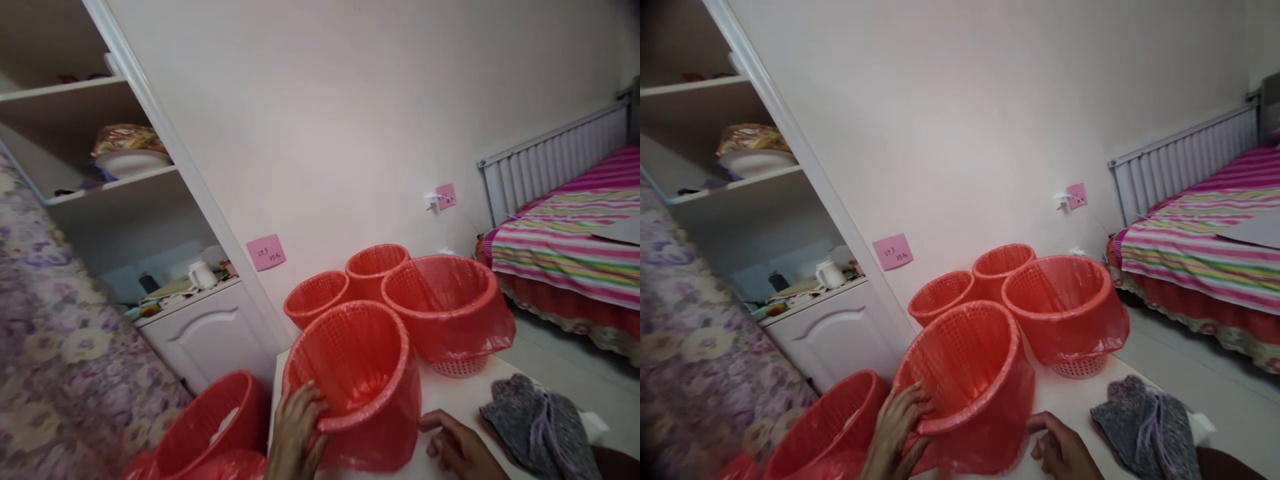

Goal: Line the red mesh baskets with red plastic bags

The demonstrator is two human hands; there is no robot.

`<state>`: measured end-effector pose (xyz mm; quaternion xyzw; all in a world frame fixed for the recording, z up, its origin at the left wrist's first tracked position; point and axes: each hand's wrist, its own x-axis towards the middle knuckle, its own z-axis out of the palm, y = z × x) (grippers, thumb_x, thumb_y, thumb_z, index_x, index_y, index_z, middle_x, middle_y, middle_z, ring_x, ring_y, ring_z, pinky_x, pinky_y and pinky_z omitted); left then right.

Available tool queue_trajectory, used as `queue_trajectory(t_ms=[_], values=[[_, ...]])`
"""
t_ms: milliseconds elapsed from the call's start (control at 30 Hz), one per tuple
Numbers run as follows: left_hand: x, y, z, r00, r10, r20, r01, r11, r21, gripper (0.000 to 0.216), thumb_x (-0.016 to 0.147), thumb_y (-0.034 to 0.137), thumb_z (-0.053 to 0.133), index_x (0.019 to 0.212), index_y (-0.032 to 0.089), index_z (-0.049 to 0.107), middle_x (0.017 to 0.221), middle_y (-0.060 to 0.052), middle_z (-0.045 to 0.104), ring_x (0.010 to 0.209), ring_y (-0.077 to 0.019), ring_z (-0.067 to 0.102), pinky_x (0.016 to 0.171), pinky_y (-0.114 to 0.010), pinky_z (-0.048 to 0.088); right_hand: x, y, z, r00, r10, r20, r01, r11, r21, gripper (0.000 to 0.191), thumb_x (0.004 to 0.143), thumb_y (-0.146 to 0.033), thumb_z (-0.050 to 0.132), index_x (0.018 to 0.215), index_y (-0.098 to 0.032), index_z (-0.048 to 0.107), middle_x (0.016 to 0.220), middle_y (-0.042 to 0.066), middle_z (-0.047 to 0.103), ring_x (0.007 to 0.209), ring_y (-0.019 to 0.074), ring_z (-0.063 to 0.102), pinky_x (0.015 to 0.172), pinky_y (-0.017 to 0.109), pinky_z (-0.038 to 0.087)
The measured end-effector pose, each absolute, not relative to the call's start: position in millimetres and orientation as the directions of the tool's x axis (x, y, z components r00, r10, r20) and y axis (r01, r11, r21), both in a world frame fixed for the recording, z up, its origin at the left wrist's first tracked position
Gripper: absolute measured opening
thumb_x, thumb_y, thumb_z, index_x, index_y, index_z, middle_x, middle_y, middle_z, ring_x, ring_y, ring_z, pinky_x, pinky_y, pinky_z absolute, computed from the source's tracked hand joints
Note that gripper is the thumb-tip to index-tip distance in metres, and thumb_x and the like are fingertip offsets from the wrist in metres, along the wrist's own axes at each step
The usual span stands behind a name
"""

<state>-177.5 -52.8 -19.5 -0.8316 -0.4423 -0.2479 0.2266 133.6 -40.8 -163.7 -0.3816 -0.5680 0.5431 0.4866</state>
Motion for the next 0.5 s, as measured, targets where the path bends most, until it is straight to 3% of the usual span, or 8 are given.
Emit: queue_trajectory(t_ms=[200,367,500], values=[[-170.1,-49.0,-23.7,0.478,0.673,0.565,0.844,-0.529,-0.084,0.024,0.091,0.044,0.053,0.094,0.024,0.065,0.09,-0.003,0.072,0.09,-0.0204,0.067,0.103,-0.043,0.048,113.3,-34.8,-136.3,-0.2,0.933,0.298,-0.225,0.253,-0.941,0.03,0.091,-0.047,0.046,0.096,-0.022,0.062,0.08,0.002,0.063,0.075,0.0204,0.059,0.072,0.034,0.046],[-157.9,-57.1,-14.5,0.42,0.782,0.46,0.875,-0.483,0.023,0.023,0.094,0.038,0.05,0.081,0.022,0.061,0.084,-0.002,0.066,0.083,-0.0186,0.061,0.099,-0.042,0.046,96.0,-20.9,-166.9,-0.168,0.956,0.239,-0.179,0.209,-0.961,0.024,0.075,-0.041,0.055,0.089,-0.022,0.06,0.087,0.005,0.066,0.086,0.0259,0.063,0.076,0.037,0.049],[-147.0,-64.5,-5.3,0.41,0.821,0.397,0.876,-0.476,0.079,0.025,0.094,0.039,0.048,0.081,0.02,0.057,0.085,-0.003,0.064,0.082,-0.019,0.056,0.085,-0.037,0.045,99.7,-23.7,-204.7,-0.213,0.965,0.153,-0.015,0.154,-0.988,0.02,0.07,-0.04,0.054,0.079,-0.024,0.059,0.076,0.003,0.065,0.076,0.0226,0.061,0.073,0.034,0.049]])
